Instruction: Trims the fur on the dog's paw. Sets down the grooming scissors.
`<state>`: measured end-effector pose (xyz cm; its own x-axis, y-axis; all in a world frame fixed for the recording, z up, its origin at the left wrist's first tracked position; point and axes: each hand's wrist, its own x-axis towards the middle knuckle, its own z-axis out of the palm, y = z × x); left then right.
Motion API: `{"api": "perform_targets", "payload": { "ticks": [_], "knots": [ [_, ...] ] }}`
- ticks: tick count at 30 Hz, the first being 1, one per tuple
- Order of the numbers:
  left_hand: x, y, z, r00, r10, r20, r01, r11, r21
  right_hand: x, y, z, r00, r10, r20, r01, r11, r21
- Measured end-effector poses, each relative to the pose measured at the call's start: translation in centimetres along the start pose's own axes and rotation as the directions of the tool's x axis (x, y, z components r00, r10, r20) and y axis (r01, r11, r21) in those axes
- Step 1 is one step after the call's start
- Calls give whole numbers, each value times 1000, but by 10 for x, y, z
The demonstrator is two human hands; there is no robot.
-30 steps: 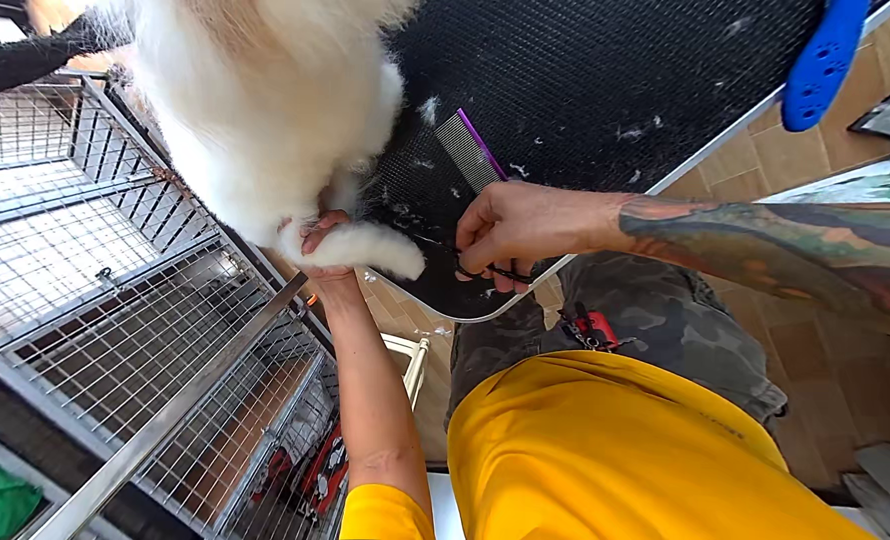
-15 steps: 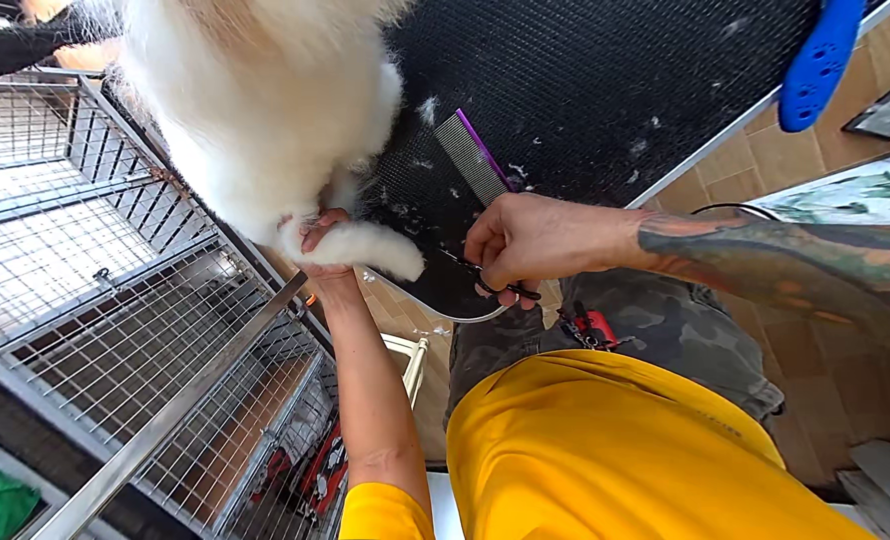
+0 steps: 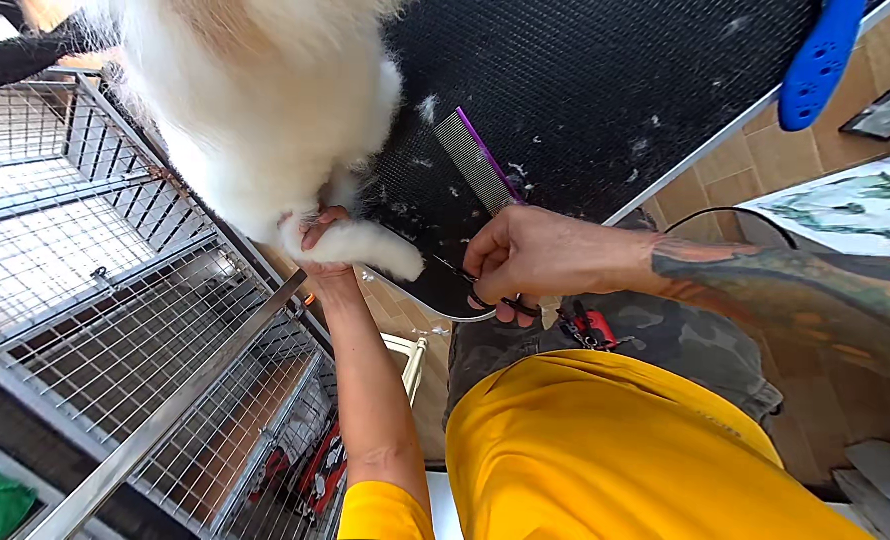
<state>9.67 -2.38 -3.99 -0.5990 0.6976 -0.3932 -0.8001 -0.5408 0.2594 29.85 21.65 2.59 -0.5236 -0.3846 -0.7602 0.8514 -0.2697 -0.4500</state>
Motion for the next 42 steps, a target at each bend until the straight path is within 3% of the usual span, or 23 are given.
{"api": "perform_targets", "payload": {
  "ticks": [14, 25, 42],
  "knots": [
    [-1, 0, -3, 1000, 6, 18, -6, 1000, -2, -5, 3, 8, 999, -8, -53, 6, 1000, -28],
    [0, -1, 0, 1000, 1, 10, -1, 1000, -13, -8, 9, 11, 1000, 0, -13, 1, 995, 101],
    [15, 0, 7, 998, 55, 42, -52, 996, -76, -12, 11, 15, 1000, -9, -29, 13, 990, 138]
  ]
}}
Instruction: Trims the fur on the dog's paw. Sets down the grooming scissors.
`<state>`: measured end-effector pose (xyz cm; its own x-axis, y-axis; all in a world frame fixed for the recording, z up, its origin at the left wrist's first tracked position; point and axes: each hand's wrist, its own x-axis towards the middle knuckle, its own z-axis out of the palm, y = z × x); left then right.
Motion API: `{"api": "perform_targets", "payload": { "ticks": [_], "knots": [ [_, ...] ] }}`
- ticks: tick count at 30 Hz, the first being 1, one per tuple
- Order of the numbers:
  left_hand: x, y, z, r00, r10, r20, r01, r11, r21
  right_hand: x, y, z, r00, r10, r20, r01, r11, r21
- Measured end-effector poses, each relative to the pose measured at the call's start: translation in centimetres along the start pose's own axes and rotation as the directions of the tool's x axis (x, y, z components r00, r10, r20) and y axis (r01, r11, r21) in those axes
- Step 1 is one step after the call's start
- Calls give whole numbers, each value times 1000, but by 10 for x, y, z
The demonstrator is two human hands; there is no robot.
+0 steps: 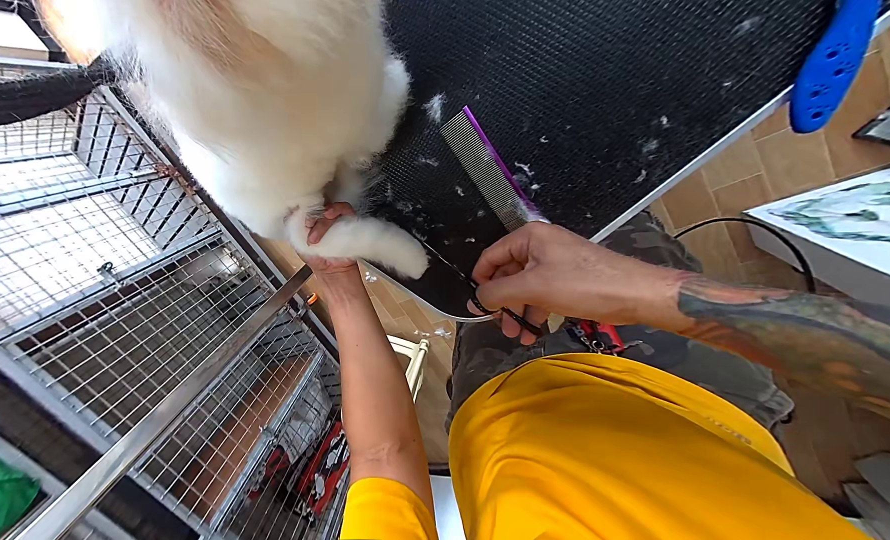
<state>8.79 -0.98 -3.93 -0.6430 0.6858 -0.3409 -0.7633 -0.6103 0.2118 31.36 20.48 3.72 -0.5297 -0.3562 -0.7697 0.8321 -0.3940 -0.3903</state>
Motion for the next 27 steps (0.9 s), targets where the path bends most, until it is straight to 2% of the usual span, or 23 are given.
{"api": "perform_targets", "payload": {
  "ticks": [4, 9, 14, 17, 22, 27],
  "knots": [
    [0, 0, -1, 1000, 7, 14, -8, 1000, 25, 0, -2, 1, 999, 30, 11, -30, 1000, -1],
    [0, 1, -2, 1000, -8, -9, 8, 1000, 0, 0, -1, -1, 1000, 0, 2, 0, 1000, -8],
    [-1, 2, -4, 999, -22, 28, 22, 1000, 9, 2, -11, -2, 1000, 22, -13, -23, 996, -85],
    [0, 3, -4, 999, -25, 20, 25, 1000, 1, 4, -10, -5, 1000, -23, -16, 21, 995, -97],
    [0, 3, -4, 1000, -18, 7, 18, 1000, -4, 7, -20, -7, 1000, 11, -26, -15, 987, -163],
    [0, 3, -7, 1000, -16, 14, 16, 1000, -10, 9, -23, -8, 1000, 12, -22, -15, 988, -154]
  ]
}}
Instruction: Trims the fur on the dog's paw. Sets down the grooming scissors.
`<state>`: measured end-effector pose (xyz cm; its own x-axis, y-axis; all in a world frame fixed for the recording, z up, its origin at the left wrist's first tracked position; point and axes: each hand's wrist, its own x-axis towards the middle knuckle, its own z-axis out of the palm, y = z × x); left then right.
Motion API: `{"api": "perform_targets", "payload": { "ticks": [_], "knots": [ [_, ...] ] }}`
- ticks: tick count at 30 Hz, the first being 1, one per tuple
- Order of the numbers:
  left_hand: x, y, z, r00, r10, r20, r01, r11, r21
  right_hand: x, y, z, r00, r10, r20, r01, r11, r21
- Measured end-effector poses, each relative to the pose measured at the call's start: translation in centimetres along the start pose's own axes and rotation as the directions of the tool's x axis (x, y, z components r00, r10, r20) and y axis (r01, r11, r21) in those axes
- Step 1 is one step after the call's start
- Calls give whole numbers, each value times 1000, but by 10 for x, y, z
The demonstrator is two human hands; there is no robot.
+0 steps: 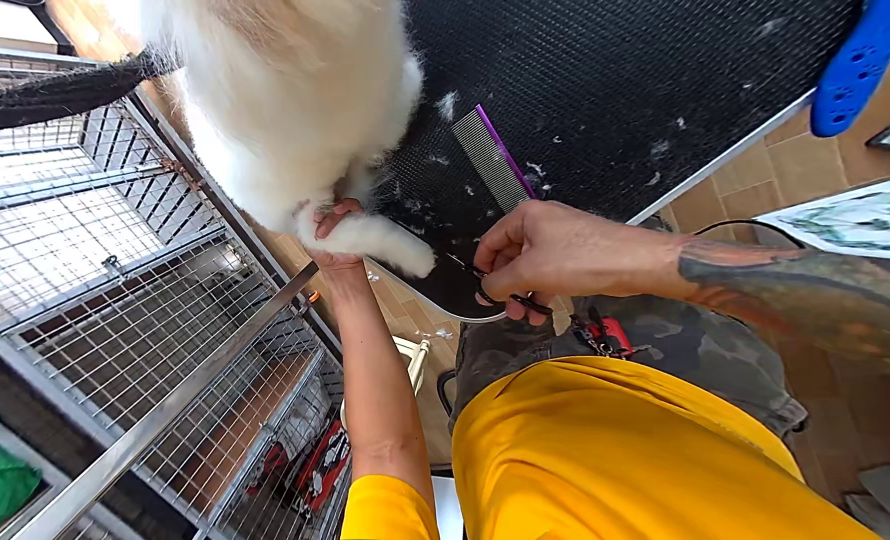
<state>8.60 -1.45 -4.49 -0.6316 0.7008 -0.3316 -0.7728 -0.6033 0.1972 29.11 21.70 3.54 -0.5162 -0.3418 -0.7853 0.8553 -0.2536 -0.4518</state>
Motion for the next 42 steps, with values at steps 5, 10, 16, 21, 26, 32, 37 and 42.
{"api": "perform_targets", "payload": {
  "ticks": [5, 10, 16, 21, 26, 32, 37, 42],
  "knots": [
    [-1, -1, 3, 1000, 13, -25, -13, 1000, -1, 1, -5, 0, 1000, -20, -20, 18, 998, -62],
    [0, 0, 2, 999, 5, -32, -5, 1000, -12, 2, -10, 1, 1000, -20, -5, 20, 998, -59],
    [-4, -1, -1, 999, 16, -46, -14, 999, 31, 6, -12, -2, 997, -74, -2, 74, 996, -55],
    [-3, 0, -2, 999, 9, -45, -9, 1000, 8, 9, -20, -3, 998, -58, -16, 56, 992, -113],
    [-2, -1, -5, 999, -18, -36, 18, 1000, -18, 12, -21, -2, 997, -75, -22, 72, 992, -108],
    [1, 0, 0, 992, -9, -129, 34, 981, 189, 9, -6, -21, 919, -319, -231, 206, 890, -407],
    [0, -3, 15, 985, 77, -155, 4, 883, 469, -7, 18, -65, 628, -578, -521, 130, 738, -663],
    [5, -6, 45, 921, 194, -338, 69, 772, 632, -12, 6, -112, 544, -534, -648, -151, 697, -701]
  ]
}}
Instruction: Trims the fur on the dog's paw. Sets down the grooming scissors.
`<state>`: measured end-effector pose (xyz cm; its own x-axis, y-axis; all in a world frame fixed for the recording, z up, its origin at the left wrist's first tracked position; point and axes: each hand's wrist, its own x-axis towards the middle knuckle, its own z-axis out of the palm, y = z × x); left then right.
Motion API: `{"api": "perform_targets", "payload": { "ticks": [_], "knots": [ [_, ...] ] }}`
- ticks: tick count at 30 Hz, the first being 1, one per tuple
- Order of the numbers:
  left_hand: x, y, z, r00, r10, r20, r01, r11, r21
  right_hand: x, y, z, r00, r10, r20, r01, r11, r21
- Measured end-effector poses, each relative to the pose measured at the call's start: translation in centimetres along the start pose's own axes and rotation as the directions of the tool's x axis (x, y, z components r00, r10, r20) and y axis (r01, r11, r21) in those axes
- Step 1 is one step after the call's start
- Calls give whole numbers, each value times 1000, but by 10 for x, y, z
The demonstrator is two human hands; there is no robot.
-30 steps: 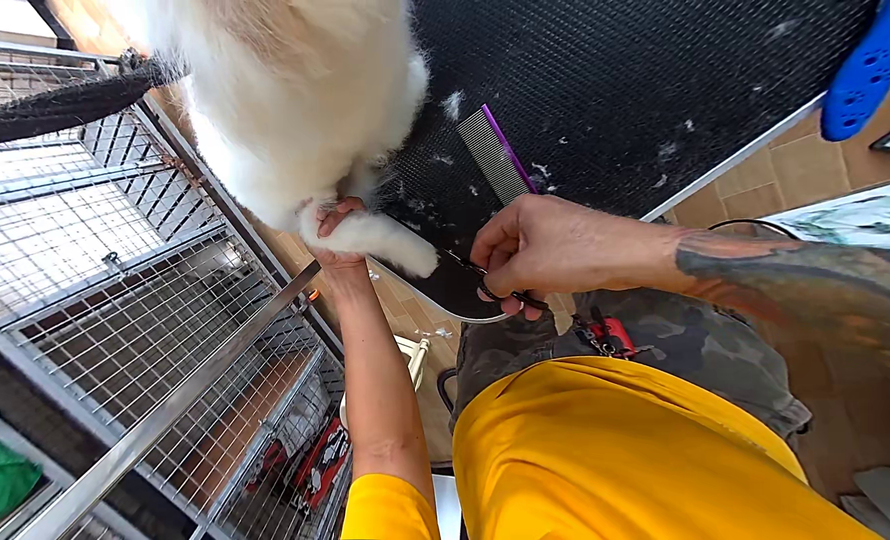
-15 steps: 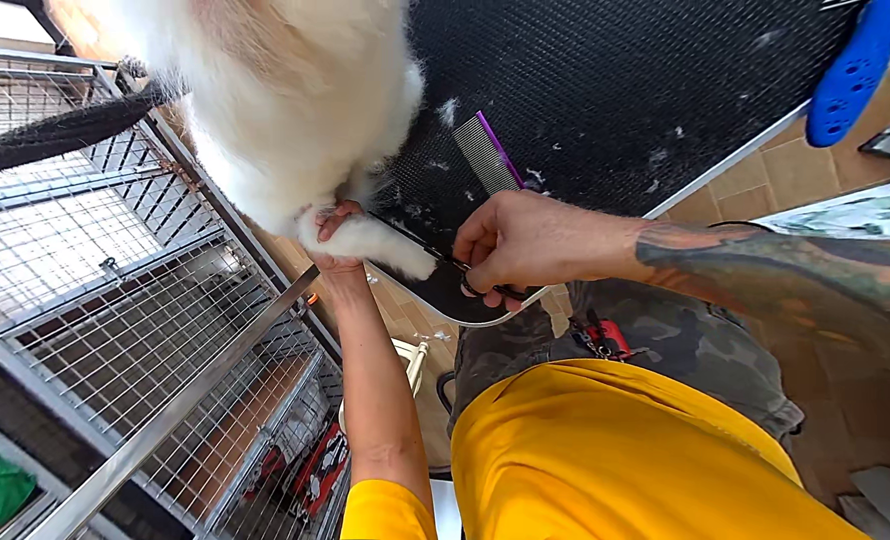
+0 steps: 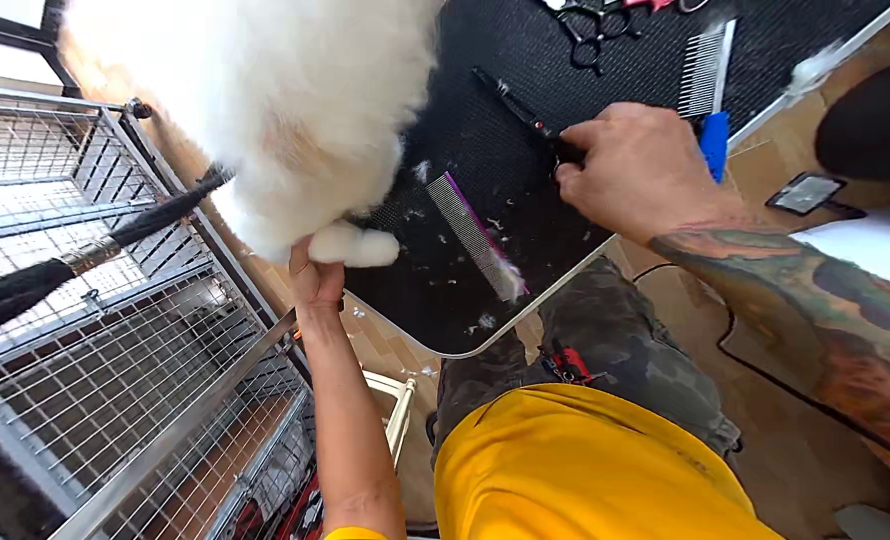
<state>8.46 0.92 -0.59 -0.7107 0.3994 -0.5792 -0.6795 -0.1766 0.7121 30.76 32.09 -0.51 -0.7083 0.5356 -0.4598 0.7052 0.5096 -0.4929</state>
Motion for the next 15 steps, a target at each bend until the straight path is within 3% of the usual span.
{"api": "perform_targets", "payload": {
  "ticks": [3, 5, 7, 10, 12, 15],
  "knots": [
    [-18, 29, 27, 944, -19, -329, 114, 955, 273, 13, -2, -17, 999, 47, -11, -48, 993, -112],
    [-31, 50, 51, 849, 221, -479, 89, 835, 543, 19, -5, -25, 997, 78, -21, -80, 985, -152],
    [-34, 78, 70, 778, 506, -371, -54, 644, 763, 18, -8, -26, 995, 68, -75, -78, 988, -137],
    [8, 126, 89, 758, 639, -130, -259, 477, 840, -7, -16, -2, 990, -52, -132, 48, 998, -29],
    [54, 144, 100, 801, 598, -20, -315, 450, 836, -36, -30, 35, 990, -111, -92, 115, 992, 47],
    [72, 149, 116, 947, 320, 30, -170, 419, 892, -76, -38, 97, 983, -173, -60, 178, 981, 74]
  ]
}}
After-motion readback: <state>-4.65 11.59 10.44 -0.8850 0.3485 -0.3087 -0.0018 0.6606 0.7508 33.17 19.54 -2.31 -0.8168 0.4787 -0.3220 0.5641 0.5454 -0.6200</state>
